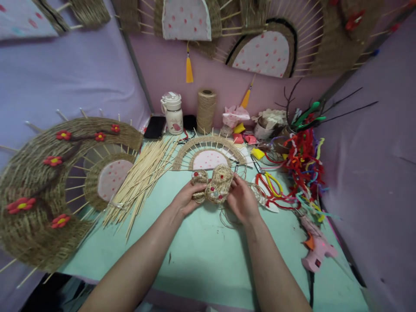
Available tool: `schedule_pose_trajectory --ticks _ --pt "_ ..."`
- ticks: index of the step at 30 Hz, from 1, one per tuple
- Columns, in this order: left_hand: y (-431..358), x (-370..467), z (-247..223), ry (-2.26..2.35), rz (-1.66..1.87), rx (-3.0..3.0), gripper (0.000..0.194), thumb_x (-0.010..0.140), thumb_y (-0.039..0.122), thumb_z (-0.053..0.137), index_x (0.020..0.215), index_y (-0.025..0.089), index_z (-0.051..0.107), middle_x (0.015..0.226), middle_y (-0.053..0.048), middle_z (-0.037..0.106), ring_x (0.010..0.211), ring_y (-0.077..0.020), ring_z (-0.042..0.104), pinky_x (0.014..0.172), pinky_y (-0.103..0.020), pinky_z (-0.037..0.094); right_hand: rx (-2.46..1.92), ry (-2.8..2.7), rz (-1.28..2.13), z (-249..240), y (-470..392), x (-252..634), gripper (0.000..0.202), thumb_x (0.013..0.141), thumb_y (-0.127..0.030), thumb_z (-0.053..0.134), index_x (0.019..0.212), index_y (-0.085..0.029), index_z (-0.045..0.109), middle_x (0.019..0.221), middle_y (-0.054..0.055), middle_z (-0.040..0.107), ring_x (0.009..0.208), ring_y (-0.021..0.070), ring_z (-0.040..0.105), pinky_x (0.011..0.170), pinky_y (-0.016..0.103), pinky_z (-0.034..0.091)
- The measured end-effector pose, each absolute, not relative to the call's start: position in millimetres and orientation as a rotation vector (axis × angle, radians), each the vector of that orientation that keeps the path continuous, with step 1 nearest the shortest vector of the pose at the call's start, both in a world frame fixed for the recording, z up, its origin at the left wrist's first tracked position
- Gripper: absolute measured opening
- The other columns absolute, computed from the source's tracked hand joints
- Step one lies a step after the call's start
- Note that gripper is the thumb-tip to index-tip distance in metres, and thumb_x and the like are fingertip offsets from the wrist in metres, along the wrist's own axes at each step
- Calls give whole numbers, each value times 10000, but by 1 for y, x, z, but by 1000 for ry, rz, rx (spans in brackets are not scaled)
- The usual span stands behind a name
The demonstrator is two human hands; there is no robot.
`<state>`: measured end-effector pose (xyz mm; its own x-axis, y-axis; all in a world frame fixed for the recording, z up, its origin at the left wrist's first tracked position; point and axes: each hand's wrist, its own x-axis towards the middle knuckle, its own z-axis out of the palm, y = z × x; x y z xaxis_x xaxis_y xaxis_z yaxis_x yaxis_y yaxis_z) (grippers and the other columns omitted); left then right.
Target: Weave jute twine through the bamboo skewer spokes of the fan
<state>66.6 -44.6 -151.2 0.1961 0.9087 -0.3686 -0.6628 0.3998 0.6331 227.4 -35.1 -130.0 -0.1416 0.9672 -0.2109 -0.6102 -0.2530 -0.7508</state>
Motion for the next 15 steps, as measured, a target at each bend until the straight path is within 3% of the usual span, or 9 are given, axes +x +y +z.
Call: schedule_pose_trajectory --ticks 4,8,15 --pt "-44 67 -149 793 1151 342 303 642 85 738 933 133 669 940 -95 730 809 -182 685 795 -311 539 -887 -625 1714 -136 -35 230 255 679 -246 723 928 -217 675 925 6 704 792 144 634 708 250 528" --pt "-45 67 -147 795 1105 354 337 636 76 736 958 124 648 943 -107 722 831 -195 684 815 -329 536 -983 -593 1626 -144 -32 233 227 650 -230 736 867 -201 677 856 9 706 687 133 616 569 220 496" --pt "-49 70 -147 844 1132 437 515 578 43 777 1044 161 594 1029 -96 695 899 -231 681 850 -412 533 -994 -577 1493 -137 -32 231 233 634 -234 747 854 -188 687 850 2 705 720 134 618 654 252 510"
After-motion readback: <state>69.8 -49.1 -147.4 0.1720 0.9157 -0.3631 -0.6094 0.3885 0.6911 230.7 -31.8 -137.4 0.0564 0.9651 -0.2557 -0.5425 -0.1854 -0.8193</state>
